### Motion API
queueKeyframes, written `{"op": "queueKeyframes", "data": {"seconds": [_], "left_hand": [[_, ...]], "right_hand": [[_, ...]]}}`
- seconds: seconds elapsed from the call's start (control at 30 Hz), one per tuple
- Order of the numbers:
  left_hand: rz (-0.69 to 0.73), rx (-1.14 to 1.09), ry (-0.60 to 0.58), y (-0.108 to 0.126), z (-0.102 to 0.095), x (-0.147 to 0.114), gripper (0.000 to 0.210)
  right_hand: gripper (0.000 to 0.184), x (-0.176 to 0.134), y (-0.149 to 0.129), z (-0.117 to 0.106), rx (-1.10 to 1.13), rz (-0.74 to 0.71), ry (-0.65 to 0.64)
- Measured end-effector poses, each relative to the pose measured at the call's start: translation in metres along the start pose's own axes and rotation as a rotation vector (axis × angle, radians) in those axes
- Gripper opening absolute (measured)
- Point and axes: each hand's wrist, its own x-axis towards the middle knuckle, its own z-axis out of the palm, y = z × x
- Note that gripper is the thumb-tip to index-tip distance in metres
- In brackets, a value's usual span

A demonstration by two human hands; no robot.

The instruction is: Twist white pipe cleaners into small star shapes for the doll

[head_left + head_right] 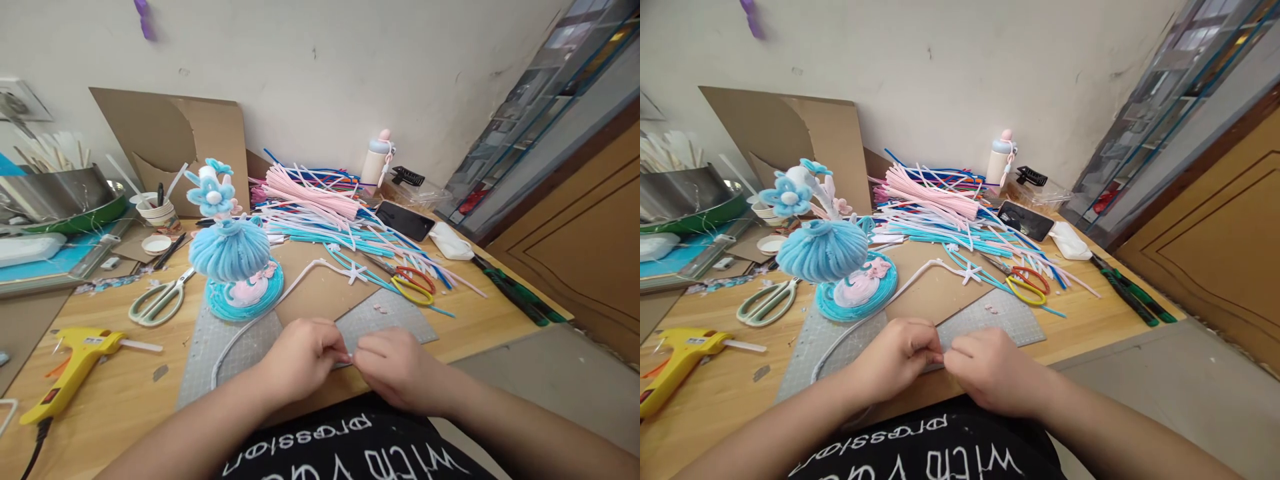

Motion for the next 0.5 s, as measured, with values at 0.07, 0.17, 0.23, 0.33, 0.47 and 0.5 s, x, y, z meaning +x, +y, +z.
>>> {"op": "queueKeyframes", "data": {"seconds": [0.07,0.17,0.23,0.33,0.47,0.5], "left_hand": [[-0.056,-0.099,-0.044,0.001,-0.001,0.002,0.011],[-0.134,-0.149,-0.048,0.002,-0.001,0.003,0.013],[-0.134,-0.149,-0.047,0.002,0.000,0.002,0.013],[-0.076,-0.158,-0.083,0.005,-0.002,0.000,0.012],[-0.002,-0.242,-0.127,0.010,-0.014,-0.003,0.015],[-0.022,-0.248,-0.097,0.010,-0.018,-0.003,0.022]], "right_hand": [[0.018,-0.007,0.002,-0.004,-0.335,-0.217,0.004],[0.021,-0.014,0.006,-0.006,-0.503,-0.263,0.016],[0.022,-0.015,0.006,-0.005,-0.523,-0.247,0.000],[0.023,-0.011,-0.001,-0.007,-0.514,-0.239,-0.040],[0.023,-0.015,-0.002,-0.041,-0.263,-0.022,-0.213],[0.022,-0.019,0.003,-0.056,-0.200,0.054,-0.274]]}}
